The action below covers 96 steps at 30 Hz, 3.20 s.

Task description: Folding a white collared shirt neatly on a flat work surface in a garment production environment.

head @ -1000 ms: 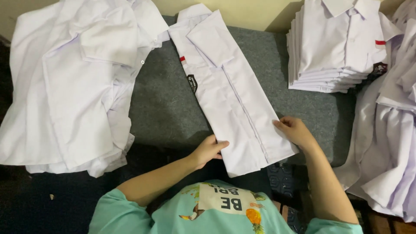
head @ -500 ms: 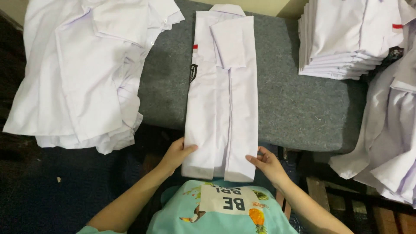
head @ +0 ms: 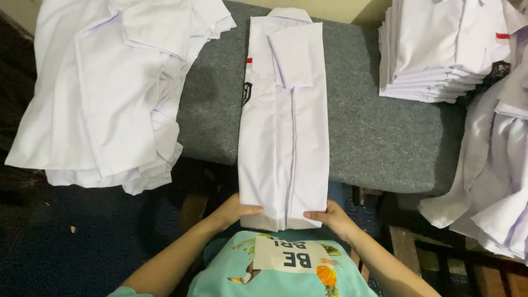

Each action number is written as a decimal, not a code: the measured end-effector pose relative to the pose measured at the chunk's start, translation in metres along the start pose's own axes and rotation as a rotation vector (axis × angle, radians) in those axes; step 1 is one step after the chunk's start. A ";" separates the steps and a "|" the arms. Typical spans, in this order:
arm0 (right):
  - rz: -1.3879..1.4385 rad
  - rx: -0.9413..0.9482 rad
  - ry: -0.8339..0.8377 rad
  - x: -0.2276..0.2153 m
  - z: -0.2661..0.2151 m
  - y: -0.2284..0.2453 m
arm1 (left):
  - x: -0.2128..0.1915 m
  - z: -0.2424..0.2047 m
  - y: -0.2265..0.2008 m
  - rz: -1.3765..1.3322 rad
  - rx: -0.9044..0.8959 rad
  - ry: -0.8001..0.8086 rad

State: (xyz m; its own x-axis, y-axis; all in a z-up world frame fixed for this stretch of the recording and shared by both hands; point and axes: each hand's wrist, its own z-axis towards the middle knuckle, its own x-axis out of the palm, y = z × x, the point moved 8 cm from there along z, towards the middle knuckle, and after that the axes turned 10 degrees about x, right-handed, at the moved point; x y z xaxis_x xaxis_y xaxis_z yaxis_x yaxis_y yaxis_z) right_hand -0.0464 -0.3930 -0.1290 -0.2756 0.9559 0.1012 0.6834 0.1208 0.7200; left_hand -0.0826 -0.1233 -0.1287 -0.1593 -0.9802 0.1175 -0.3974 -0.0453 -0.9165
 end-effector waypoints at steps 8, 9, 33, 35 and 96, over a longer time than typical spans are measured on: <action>-0.486 0.140 0.024 -0.012 0.046 -0.053 | -0.044 0.052 0.106 0.327 0.019 -0.067; -0.494 0.169 -0.041 -0.019 0.054 -0.063 | -0.047 0.057 0.113 0.351 0.070 -0.065; -0.673 -0.708 -0.517 -0.096 0.234 0.369 | -0.149 0.319 -0.274 0.798 0.511 -0.501; -0.666 -0.728 -0.522 -0.091 0.259 0.388 | -0.159 0.361 -0.275 0.822 0.586 -0.493; -1.114 -0.729 -0.474 0.037 0.188 0.345 | -0.037 0.297 -0.238 1.089 0.601 -0.120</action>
State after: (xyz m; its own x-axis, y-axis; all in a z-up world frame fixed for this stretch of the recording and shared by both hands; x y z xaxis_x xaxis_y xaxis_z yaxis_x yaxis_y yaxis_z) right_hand 0.3062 -0.2655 -0.0056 -0.0816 0.4685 -0.8797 -0.2769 0.8372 0.4716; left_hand 0.2859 -0.1337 -0.0281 -0.0505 -0.5731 -0.8179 0.3694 0.7502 -0.5484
